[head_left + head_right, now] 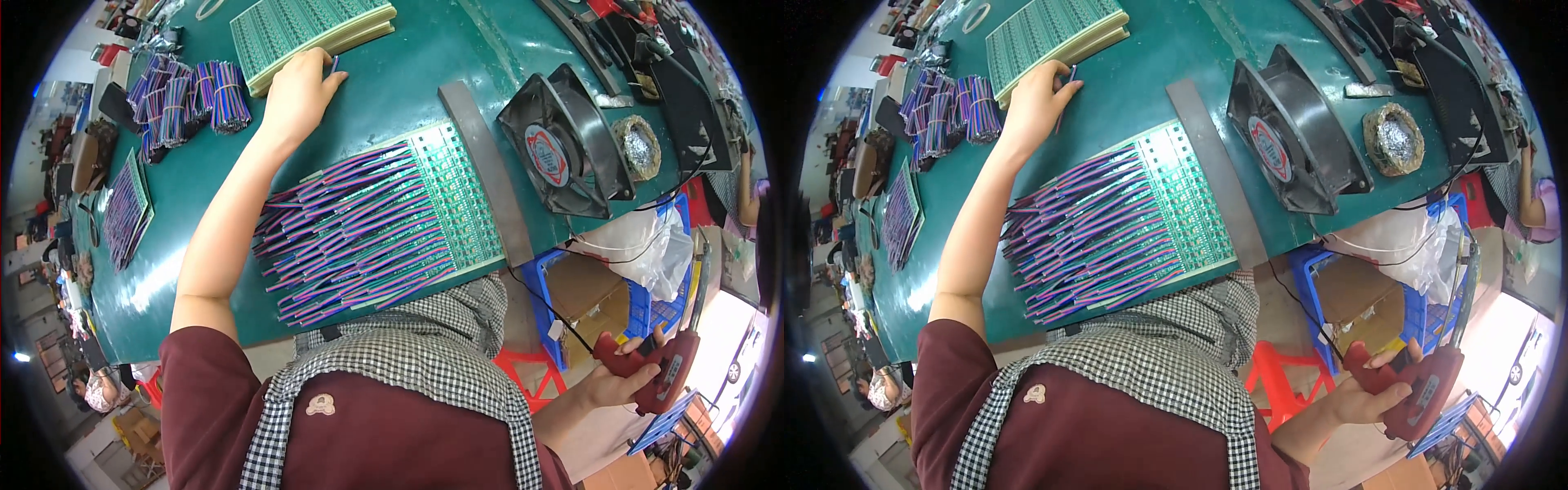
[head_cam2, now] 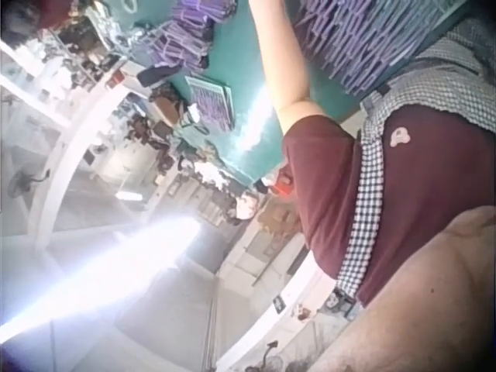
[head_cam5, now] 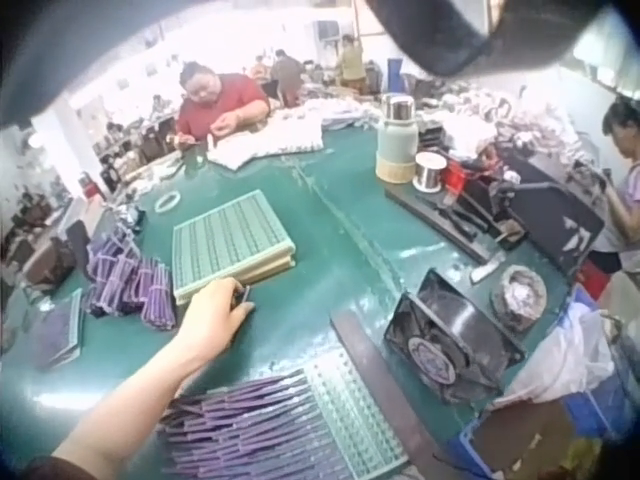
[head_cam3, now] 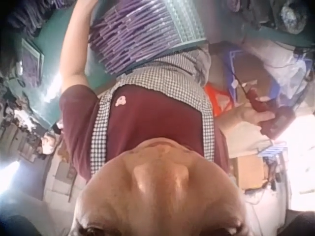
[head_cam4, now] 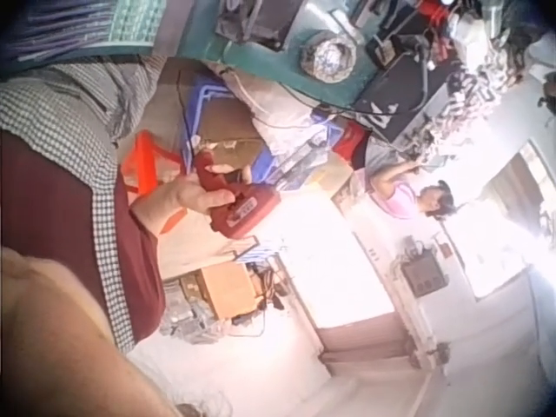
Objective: The person applies hot glue to secure wires on an electronic circuit board using a hot glue gun.
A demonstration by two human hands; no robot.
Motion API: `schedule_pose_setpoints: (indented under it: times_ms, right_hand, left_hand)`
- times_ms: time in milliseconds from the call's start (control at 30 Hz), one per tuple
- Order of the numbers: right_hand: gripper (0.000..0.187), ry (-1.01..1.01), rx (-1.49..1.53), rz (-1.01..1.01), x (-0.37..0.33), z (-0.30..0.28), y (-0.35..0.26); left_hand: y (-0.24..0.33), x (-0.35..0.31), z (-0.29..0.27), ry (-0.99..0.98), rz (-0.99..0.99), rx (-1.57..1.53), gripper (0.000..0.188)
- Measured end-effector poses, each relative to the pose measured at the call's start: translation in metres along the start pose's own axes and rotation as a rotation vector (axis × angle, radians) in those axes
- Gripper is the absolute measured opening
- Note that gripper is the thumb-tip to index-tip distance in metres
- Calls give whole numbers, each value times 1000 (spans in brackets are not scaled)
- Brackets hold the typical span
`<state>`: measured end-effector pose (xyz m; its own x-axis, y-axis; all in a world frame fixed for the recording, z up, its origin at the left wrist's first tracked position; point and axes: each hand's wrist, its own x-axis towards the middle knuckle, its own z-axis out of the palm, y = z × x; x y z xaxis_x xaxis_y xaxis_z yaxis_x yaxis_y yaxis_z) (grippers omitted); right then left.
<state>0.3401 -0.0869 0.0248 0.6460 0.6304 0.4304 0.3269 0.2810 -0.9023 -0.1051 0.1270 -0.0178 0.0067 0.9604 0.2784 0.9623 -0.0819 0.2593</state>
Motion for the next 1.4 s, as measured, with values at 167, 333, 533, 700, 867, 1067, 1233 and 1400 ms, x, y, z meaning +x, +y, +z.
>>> schedule_pose_setpoints:
  times_ms: [167, 333, 533, 700, 867, 1067, 1233, 1400]
  right_hand:
    - [55, 8, -1, -4, 1, 4, -2]
    - [66, -47, 194, 15, -3, 0, -9]
    - [70, -293, 48, 73, -37, 25, -41]
    - [63, -582, -118, 319, -30, 65, -62]
    - [77, -988, -210, 118, -27, 90, -50]
    - [73, -943, 101, 757, -31, 100, -31]
    - [74, -833, 221, 770, -35, 101, -24]
    - [80, -890, 189, 790, -29, 103, -28]
  left_hand:
    - [-9, 14, 2, -48, 228, 182, 22]
    - [24, 11, -36, -172, 199, -75, 13]
    - [101, -35, -44, -285, 281, -383, 14]
    - [97, -45, -22, -259, 273, -361, 9]
    - [90, -56, 1, -46, 426, -251, 17]
    - [99, -61, 3, 67, 508, -188, 17]
    - [102, -59, -10, -84, 460, -220, 30]
    - [99, -58, -4, 23, 506, -213, 25]
